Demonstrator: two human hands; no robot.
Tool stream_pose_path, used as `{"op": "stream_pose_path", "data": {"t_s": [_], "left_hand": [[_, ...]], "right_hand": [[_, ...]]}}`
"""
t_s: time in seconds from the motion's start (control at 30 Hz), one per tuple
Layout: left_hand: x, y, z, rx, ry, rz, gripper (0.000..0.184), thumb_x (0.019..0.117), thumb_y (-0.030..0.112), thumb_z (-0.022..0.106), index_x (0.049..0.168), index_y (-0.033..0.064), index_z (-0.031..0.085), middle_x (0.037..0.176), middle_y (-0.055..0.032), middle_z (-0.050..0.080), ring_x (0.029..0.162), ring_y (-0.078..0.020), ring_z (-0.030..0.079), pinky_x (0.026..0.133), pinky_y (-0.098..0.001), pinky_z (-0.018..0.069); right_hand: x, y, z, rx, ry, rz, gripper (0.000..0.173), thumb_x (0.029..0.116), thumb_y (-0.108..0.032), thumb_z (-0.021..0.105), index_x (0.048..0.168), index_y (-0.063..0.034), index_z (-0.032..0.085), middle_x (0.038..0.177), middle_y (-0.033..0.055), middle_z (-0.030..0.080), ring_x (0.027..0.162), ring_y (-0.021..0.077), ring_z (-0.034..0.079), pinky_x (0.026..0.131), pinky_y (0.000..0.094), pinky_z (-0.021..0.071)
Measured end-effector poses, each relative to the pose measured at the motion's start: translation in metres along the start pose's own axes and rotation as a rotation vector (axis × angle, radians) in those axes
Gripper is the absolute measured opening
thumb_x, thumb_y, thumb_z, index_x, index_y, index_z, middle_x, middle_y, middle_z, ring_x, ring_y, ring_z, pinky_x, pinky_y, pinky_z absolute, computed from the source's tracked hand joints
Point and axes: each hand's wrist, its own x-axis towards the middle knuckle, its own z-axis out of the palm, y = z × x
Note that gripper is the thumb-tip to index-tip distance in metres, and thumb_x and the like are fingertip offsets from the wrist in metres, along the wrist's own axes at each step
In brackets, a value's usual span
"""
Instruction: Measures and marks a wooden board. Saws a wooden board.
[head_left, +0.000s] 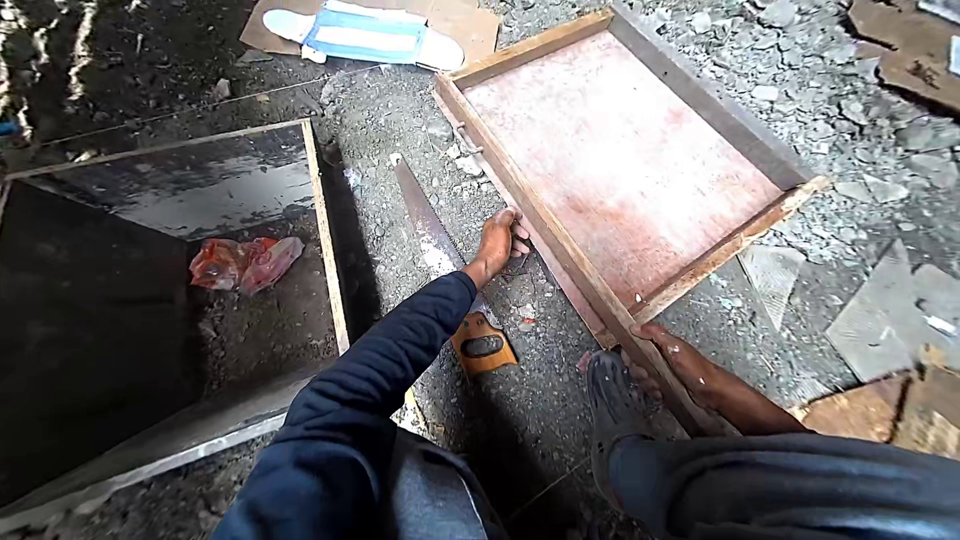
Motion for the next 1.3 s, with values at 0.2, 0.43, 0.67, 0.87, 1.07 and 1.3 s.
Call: {"op": "stream_pose_path", "data": {"t_s": [0.2,0.43,0.67,0.87,1.07,1.3], "left_hand": [[-0.002,-0.013,-0.008,0.046,-0.088,-0.026,0.076,0.1073,0.063,0.01,0.109,0.0064,0.062,0.072,-0.0066,0.065,0.058,-0.0164,0.064,0.061,-0.0337,0.0573],[0.029,-0.015,0.0,0.037,0.015,-0.043,0.068,0.1129,0.046,0.014,0.101,0.0011,0.062,0.063,-0.0025,0.064,0.055,-0.0154,0.065,0.059,-0.0358,0.0596],[0.03,-0.009,-0.009,0.087,0.043,0.017,0.064,0.1126,0.045,0.016,0.097,0.0047,0.063,0.059,0.0032,0.061,0.052,-0.0115,0.062,0.059,-0.0348,0.059],[0.032,-0.004,-0.016,-0.002,0.125,0.15,0.058,0.1125,0.041,0.023,0.077,0.0147,0.061,0.049,0.009,0.049,0.041,-0.0049,0.045,0.044,-0.0256,0.0427],[0.03,0.002,-0.017,-0.037,0.137,0.215,0.057,0.113,0.038,0.023,0.076,0.0144,0.06,0.05,0.0093,0.05,0.041,-0.0045,0.044,0.043,-0.0241,0.0419],[0.022,0.03,-0.002,0.232,0.08,0.634,0.022,0.106,0.021,0.048,0.087,0.0133,0.057,0.063,0.0087,0.051,0.054,-0.0048,0.05,0.057,-0.0252,0.0461]], "right_hand": [[-0.001,-0.002,-0.002,-0.027,-0.004,-0.003,0.063,0.1077,-0.055,0.015,0.089,-0.0139,0.059,0.063,-0.0021,0.053,0.049,0.0101,0.052,0.048,0.0256,0.0471],[0.004,0.001,-0.006,0.0,-0.028,-0.017,0.061,0.1086,-0.055,0.022,0.089,-0.0121,0.059,0.061,-0.0024,0.052,0.047,0.0074,0.052,0.044,0.021,0.0462],[0.002,-0.002,-0.005,-0.041,-0.038,-0.028,0.059,0.1068,-0.057,0.023,0.088,-0.0139,0.059,0.063,-0.0011,0.054,0.046,0.0095,0.051,0.042,0.025,0.0454],[0.003,-0.001,-0.006,-0.033,-0.056,-0.018,0.06,0.1073,-0.058,0.023,0.089,-0.0131,0.058,0.062,-0.0009,0.053,0.047,0.01,0.052,0.044,0.0249,0.0469],[0.005,0.003,-0.002,0.06,-0.024,0.003,0.06,0.1048,-0.062,0.028,0.089,-0.0123,0.059,0.058,-0.0021,0.05,0.045,0.0078,0.05,0.044,0.0221,0.0447],[0.005,0.001,-0.003,-0.03,-0.01,-0.081,0.06,0.107,-0.058,0.027,0.085,-0.012,0.058,0.059,-0.0008,0.052,0.046,0.0088,0.051,0.043,0.0225,0.0447]]}}
